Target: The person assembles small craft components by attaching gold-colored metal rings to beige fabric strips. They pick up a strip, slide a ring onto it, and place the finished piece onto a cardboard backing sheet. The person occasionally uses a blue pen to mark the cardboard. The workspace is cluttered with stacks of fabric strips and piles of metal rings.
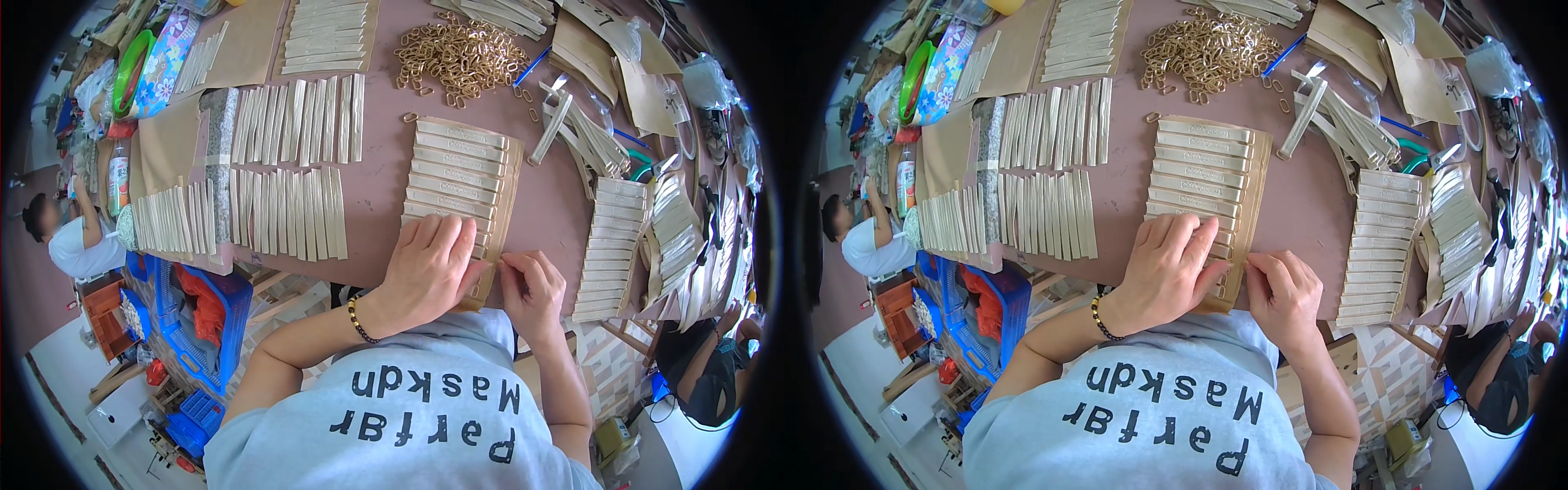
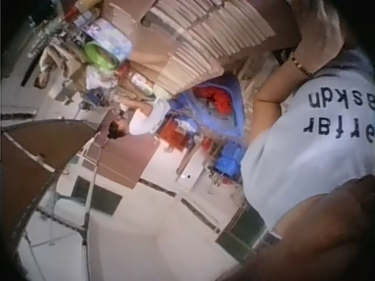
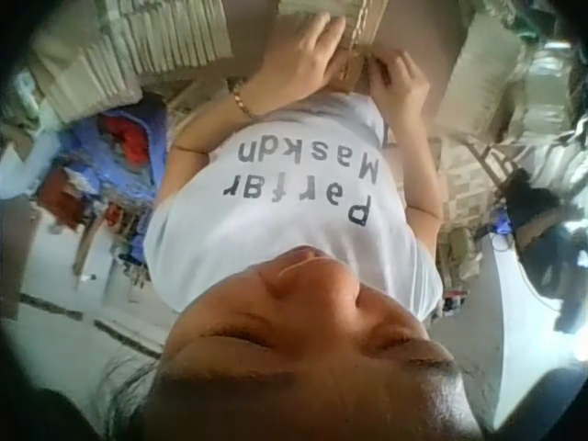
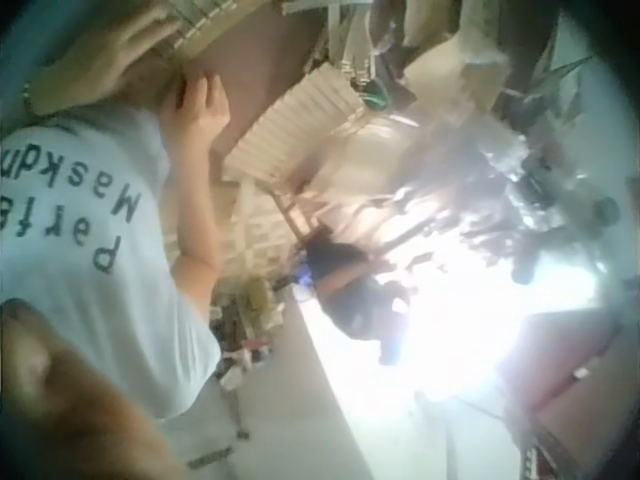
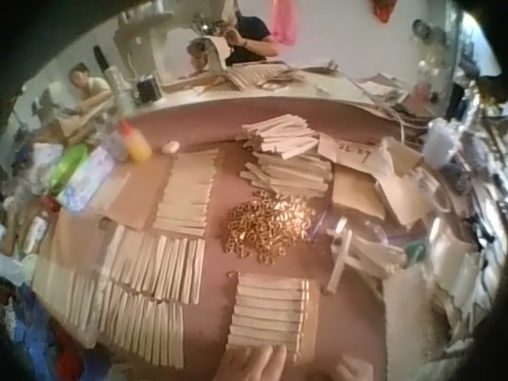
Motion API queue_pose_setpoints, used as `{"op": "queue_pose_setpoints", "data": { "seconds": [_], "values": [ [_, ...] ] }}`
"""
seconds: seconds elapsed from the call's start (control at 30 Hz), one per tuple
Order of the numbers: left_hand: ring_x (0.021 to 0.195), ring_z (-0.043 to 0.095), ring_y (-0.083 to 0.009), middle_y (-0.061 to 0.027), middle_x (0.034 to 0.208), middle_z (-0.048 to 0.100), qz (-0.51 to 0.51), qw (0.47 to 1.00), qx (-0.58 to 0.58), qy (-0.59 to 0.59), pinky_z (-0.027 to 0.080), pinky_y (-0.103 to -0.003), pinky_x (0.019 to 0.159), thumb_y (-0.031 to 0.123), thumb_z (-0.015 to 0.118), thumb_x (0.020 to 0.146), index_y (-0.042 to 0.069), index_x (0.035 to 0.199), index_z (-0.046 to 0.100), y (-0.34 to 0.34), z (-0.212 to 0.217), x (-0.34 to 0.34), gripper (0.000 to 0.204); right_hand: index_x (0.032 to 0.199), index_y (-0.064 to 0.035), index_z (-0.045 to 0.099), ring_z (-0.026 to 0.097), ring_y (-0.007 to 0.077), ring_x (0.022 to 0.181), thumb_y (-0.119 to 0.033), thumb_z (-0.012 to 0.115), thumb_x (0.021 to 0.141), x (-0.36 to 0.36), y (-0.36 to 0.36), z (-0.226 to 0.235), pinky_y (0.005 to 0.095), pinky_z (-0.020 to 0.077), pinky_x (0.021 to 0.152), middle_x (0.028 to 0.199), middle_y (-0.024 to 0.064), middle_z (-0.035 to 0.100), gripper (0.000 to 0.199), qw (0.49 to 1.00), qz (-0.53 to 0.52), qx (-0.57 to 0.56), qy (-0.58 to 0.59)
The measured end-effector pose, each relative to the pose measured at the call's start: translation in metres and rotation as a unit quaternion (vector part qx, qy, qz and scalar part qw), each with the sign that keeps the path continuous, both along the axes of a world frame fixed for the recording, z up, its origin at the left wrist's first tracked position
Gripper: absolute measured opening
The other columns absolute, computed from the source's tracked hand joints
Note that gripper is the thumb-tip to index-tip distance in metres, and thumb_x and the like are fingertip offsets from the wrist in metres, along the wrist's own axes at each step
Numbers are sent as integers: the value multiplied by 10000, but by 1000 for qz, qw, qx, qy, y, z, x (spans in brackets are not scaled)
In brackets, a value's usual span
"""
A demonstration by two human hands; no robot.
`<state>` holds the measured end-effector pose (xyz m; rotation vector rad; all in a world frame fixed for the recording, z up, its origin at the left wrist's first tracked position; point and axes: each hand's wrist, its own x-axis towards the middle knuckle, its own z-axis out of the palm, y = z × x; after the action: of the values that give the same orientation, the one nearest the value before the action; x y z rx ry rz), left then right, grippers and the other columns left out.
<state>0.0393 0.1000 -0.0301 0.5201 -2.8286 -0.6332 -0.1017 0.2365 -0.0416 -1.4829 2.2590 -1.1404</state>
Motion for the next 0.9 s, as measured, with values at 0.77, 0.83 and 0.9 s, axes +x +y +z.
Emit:
{"op": "queue_pose_setpoints", "data": {
  "seconds": [0.77,0.83,0.9],
  "values": [
    [925,493,-270,-111,976,517,38,998,-15,46,399,-411,842,312,649,897,-41,1215,546,-36,-8,-41,486,905,-16,654,579,174,562,42,688,817,-39,-41,31,289,442,500,755,85,605,111,999,-6,14,-50],
    [910,490,-269,-107,956,506,34,998,-25,52,399,-414,831,312,651,892,-37,1169,561,-37,-8,-43,455,929,-23,650,590,196,571,28,678,828,-57,-60,37,304,456,516,763,88,599,116,1000,17,2,21],
    [992,505,-295,-136,1053,535,39,998,-28,32,400,-434,872,317,649,890,-32,1133,567,-38,-6,-42,433,947,-31,646,630,241,638,-19,658,855,-83,-86,37,344,492,556,818,96,607,93,996,18,19,88]
  ]
}}
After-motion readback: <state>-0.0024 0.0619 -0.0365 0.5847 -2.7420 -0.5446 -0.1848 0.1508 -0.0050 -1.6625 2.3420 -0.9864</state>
